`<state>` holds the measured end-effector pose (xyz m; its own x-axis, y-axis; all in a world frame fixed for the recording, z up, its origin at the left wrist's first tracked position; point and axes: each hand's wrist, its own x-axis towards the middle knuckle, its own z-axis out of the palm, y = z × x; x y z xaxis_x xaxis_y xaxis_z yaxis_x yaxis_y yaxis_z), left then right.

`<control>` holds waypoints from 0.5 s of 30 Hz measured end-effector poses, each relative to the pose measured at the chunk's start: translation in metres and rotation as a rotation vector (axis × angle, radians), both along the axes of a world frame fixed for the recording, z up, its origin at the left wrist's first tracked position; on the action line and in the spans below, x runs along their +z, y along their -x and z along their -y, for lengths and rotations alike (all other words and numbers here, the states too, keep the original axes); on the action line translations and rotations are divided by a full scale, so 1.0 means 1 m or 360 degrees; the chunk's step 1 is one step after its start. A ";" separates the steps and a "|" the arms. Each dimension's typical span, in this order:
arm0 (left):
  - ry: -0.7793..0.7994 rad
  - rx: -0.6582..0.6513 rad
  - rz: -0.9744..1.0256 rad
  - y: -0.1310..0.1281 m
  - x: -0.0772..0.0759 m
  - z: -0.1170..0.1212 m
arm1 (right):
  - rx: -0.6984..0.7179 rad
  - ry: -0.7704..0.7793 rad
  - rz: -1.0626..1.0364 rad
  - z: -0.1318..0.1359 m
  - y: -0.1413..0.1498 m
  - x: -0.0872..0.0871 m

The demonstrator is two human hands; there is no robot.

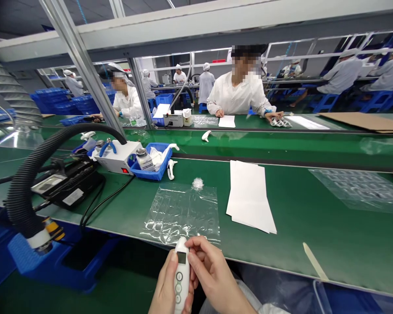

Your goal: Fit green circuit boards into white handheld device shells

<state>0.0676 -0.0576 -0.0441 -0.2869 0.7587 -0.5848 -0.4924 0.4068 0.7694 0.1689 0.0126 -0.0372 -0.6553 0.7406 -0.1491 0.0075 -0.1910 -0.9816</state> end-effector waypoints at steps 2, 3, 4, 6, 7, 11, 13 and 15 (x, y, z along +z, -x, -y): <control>-0.0071 -0.0065 0.0008 0.000 0.000 0.000 | -0.0027 -0.0020 0.0003 0.001 0.000 0.001; -0.0104 -0.0083 0.0011 -0.001 -0.002 0.000 | -0.0042 -0.0031 0.0004 0.001 0.000 0.002; -0.0129 -0.0088 0.0007 -0.001 -0.003 0.000 | -0.0052 -0.0033 0.0007 0.002 0.001 0.003; -0.0154 -0.0061 -0.0028 -0.001 -0.008 0.002 | -0.0056 -0.0002 0.0018 0.002 0.002 0.004; -0.0158 -0.0040 -0.0055 -0.001 -0.011 0.003 | -0.0058 0.0028 0.0026 0.002 0.002 0.004; -0.0161 -0.0040 -0.0126 0.000 -0.019 0.009 | -0.0069 0.0012 0.0049 0.003 0.005 0.003; -0.0171 -0.0063 -0.0144 0.001 -0.021 0.012 | -0.0055 -0.0115 0.0079 0.004 0.006 0.003; -0.0172 -0.0017 -0.0086 0.001 -0.021 0.014 | -0.0043 -0.0289 0.0139 0.004 0.006 0.004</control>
